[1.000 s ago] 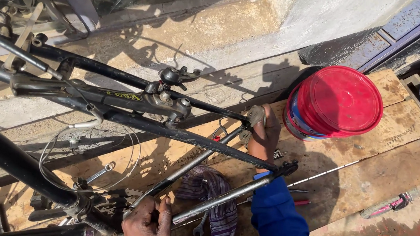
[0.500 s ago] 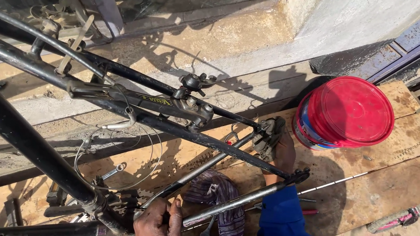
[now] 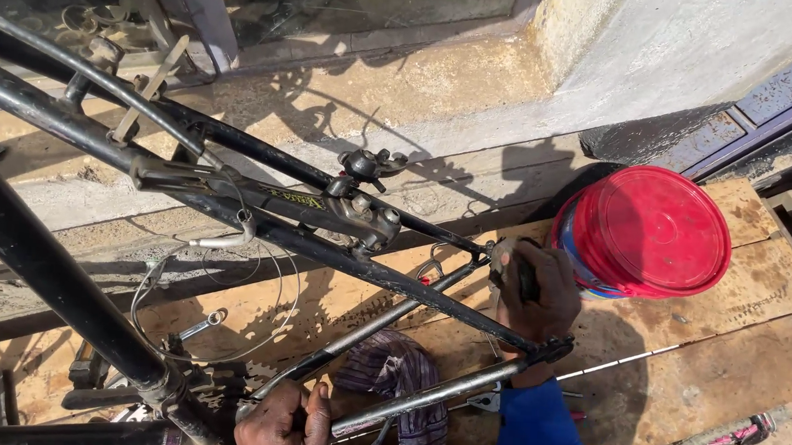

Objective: The person works on the rear derailleur of a bicycle frame, using a wrench to tighten bolts and a rag to clean components. They then use pliers to adjust the brake cable near the frame's rear dropouts.

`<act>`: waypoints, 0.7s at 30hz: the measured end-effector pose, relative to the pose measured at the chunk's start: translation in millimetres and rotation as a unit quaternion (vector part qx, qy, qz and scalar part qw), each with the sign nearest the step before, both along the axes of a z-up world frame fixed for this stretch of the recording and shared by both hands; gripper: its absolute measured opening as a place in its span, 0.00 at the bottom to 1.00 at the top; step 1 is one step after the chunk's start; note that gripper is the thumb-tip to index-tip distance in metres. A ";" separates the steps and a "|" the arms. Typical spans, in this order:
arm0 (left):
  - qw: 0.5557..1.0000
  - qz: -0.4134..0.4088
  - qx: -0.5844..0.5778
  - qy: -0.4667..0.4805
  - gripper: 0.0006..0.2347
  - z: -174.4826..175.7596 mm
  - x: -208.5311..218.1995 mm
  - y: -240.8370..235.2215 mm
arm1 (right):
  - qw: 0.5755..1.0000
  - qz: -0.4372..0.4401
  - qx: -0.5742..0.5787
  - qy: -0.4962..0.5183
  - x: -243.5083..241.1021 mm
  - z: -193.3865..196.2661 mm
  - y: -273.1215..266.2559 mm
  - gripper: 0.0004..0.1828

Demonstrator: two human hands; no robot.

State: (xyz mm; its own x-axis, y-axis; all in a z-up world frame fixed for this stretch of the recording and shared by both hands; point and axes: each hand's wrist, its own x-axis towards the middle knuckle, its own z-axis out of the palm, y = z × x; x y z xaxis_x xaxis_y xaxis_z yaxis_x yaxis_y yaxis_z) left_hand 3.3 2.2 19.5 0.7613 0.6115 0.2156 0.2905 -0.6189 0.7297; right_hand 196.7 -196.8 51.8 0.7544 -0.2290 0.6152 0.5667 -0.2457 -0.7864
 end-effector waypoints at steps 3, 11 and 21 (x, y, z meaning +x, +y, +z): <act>1.000 0.003 -0.001 0.009 0.16 0.8 -0.7 -1.3 | 0.954 -0.121 -0.253 -0.109 -9.4 -8.7 8.3 0.10; 0.999 -0.017 -0.028 0.007 0.16 -2.1 -3.7 2.5 | 0.967 -0.040 -0.251 -0.011 -31.4 -29.4 8.5 0.15; 0.999 -0.031 -0.006 -0.040 0.17 8.5 -2.7 3.0 | 0.971 -0.008 -0.234 -0.057 -14.7 -11.0 9.8 0.07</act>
State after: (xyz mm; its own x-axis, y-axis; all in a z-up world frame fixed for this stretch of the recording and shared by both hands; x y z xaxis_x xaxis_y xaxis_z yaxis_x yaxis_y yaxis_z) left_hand 0.6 5.2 27.9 0.7784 0.5666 0.2704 0.1915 -0.6244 0.7572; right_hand 182.0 -187.1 40.8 0.6735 0.0846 0.7344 0.6373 -0.5699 -0.5188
